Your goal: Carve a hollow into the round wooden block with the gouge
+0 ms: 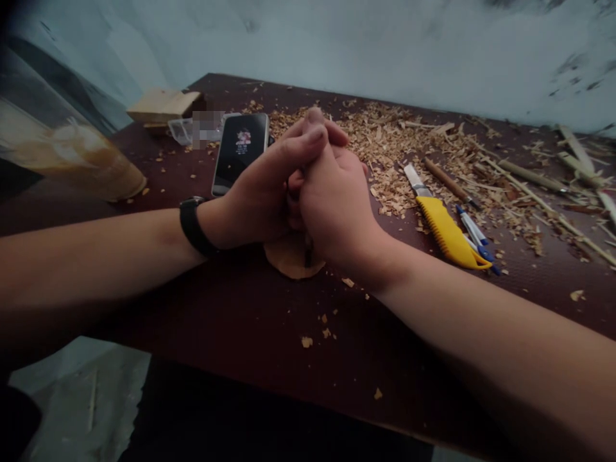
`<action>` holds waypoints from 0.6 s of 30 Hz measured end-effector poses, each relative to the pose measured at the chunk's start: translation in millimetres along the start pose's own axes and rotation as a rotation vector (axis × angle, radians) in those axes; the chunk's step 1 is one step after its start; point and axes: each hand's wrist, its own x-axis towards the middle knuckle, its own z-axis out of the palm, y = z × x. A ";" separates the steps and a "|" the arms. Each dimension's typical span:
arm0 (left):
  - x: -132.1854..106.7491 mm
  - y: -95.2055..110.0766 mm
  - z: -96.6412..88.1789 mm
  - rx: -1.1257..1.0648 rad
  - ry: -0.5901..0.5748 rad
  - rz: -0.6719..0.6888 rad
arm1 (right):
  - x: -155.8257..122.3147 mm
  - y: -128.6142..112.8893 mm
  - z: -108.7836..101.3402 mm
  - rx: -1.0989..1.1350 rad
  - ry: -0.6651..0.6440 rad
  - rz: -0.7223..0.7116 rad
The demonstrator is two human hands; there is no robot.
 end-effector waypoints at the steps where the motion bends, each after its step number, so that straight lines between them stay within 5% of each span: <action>1: 0.5 0.0 -0.4 0.052 -0.029 0.035 | 0.1 0.4 -0.6 -0.011 -0.003 -0.010; 13: 0.3 -6.6 -4.7 0.262 -0.025 0.228 | -4.2 -3.0 1.4 -0.204 0.082 -0.068; 18: -2.6 -8.3 -9.2 0.291 0.011 0.219 | -12.1 8.5 3.9 -0.076 0.080 -0.101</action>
